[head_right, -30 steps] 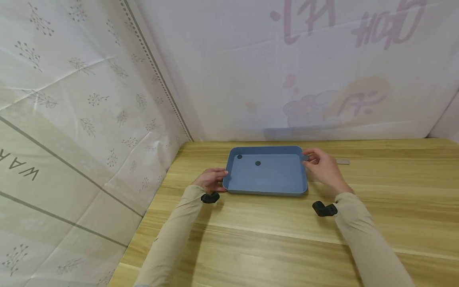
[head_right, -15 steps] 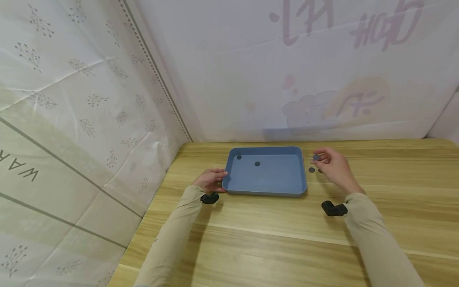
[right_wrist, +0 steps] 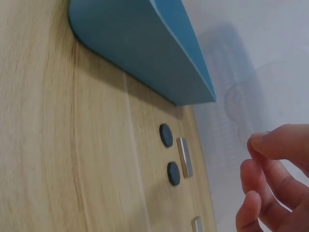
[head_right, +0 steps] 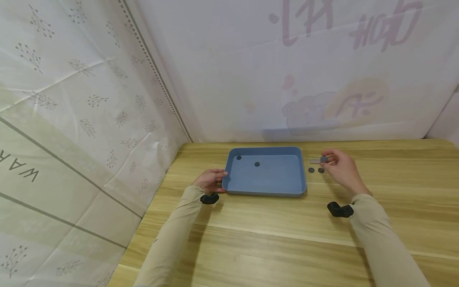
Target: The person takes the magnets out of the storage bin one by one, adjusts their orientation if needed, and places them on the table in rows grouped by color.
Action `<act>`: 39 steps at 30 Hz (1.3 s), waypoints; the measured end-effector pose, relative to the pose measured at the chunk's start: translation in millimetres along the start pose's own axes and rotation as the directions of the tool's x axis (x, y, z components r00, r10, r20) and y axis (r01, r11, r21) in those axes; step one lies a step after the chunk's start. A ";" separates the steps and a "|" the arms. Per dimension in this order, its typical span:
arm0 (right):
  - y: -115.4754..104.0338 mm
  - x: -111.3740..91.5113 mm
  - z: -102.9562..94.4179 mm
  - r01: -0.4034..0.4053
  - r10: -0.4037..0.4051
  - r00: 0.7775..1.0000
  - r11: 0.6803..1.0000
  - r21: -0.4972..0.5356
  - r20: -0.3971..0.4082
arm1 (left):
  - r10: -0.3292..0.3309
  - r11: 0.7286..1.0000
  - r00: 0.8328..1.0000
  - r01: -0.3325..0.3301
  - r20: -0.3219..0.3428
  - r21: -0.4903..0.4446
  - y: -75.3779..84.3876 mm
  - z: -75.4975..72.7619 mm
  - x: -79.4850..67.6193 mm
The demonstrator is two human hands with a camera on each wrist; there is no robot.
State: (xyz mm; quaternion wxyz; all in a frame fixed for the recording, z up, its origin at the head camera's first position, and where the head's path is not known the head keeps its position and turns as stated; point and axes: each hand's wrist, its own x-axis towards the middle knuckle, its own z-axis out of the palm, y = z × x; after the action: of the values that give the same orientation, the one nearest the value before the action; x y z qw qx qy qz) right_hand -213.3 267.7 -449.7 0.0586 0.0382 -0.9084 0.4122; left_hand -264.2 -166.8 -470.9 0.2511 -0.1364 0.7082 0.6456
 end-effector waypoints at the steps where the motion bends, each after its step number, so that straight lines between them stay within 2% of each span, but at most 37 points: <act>1: 1.7 -0.3 -0.3 -0.003 0.003 1.000 1.000 -0.003 0.000 | 0.003 1.000 1.000 -0.003 0.000 0.005 -0.1 -0.1 -0.2; 12: 18.6 -5.1 -5.3 -0.046 0.047 0.999 0.999 -0.018 0.013 | 0.009 1.000 1.000 -0.009 0.002 0.017 -1.4 0.0 -0.5; 25: 32.7 -10.2 -10.6 -0.031 0.032 0.999 0.999 -0.021 0.030 | 0.005 1.000 1.000 -0.005 0.001 0.009 -2.3 0.5 -0.4; 39: 40.1 -9.6 -9.3 -0.029 0.033 0.998 0.997 -0.070 0.061 | 0.011 1.000 1.000 -0.012 0.008 0.011 -1.8 -0.8 0.6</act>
State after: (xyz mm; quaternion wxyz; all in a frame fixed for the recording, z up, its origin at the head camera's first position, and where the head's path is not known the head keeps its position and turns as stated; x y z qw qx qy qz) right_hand -207.8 301.3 -474.9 0.0253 0.0346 -0.9239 0.3801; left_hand -263.9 -167.8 -472.7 0.2510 -0.1284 0.7114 0.6438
